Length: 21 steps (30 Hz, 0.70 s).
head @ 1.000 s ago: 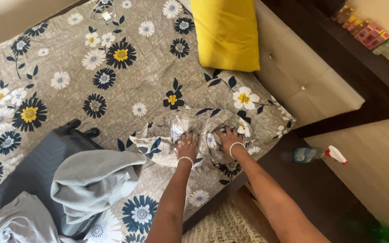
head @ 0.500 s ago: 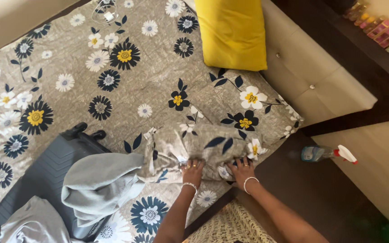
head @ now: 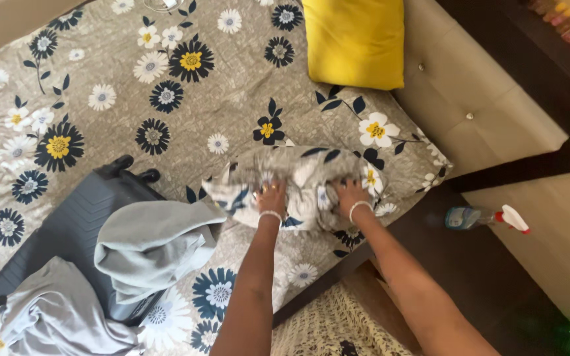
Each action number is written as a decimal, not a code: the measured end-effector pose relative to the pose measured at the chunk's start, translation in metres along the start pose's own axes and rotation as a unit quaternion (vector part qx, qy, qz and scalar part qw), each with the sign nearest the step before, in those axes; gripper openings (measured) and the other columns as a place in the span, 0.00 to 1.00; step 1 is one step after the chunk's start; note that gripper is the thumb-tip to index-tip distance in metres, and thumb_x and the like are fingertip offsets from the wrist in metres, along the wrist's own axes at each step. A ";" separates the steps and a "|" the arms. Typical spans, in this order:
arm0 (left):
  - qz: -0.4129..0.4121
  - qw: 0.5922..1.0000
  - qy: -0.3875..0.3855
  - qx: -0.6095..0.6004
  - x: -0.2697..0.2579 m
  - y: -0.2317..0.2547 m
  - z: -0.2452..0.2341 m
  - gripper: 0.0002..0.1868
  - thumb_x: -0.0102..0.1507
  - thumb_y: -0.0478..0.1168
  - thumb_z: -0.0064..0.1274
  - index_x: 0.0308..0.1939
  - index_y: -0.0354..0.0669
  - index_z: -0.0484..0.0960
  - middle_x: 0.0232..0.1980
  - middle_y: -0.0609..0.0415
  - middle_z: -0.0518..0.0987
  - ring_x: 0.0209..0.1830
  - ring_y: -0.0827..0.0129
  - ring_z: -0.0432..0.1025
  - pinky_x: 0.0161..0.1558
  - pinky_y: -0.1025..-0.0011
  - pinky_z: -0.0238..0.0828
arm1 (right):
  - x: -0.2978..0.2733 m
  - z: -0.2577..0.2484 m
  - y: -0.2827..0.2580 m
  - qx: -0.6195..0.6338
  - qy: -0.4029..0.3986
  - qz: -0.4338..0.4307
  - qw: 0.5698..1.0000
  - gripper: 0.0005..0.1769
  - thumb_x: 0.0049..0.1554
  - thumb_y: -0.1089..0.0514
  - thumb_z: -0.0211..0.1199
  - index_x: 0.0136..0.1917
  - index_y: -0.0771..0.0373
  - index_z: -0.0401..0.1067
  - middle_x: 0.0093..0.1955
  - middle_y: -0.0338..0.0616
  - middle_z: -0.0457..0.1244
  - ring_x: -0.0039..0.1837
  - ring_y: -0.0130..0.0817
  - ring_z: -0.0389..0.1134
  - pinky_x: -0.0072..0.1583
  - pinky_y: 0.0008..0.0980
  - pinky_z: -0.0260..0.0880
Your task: The person folds a yellow pillow and places it on the bed. Then the person folds a floral-patterned pillowcase and places it on the bed. The person smooths the bedsheet with both hands.
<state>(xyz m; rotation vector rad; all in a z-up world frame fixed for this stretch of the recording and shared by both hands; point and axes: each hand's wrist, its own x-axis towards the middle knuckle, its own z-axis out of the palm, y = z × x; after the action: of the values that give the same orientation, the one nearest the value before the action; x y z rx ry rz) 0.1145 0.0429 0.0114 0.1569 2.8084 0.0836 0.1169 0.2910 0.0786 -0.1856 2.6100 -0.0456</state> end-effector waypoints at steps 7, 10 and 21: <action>0.120 0.991 0.029 -0.054 -0.097 0.001 0.080 0.11 0.65 0.39 0.50 0.51 0.45 0.80 0.51 0.45 0.82 0.50 0.52 0.77 0.50 0.55 0.76 | -0.082 0.128 0.020 0.022 0.061 -0.067 0.996 0.29 0.46 0.57 0.70 0.62 0.54 0.71 0.66 0.54 0.61 0.66 0.57 0.61 0.65 0.51 0.65; 0.089 0.989 -0.008 -0.119 -0.107 -0.002 0.074 0.19 0.53 0.43 0.58 0.48 0.47 0.81 0.52 0.42 0.81 0.53 0.46 0.75 0.46 0.55 0.76 | -0.088 0.124 0.037 0.078 0.072 -0.080 0.991 0.31 0.45 0.64 0.64 0.63 0.52 0.73 0.64 0.51 0.63 0.64 0.55 0.64 0.64 0.48 0.67; 0.098 0.920 0.351 -0.147 0.014 -0.018 -0.159 0.13 0.47 0.35 0.56 0.36 0.48 0.80 0.37 0.49 0.81 0.42 0.51 0.76 0.41 0.54 0.73 | -0.035 -0.144 0.080 0.417 0.379 -0.112 0.819 0.39 0.37 0.69 0.75 0.63 0.56 0.75 0.62 0.45 0.65 0.63 0.43 0.68 0.64 0.38 0.69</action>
<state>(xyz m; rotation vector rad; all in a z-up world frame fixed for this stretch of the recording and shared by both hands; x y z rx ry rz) 0.0478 0.0207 0.1553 0.4068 3.4220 0.7418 0.0649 0.3747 0.2147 -0.1706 2.9841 -1.6082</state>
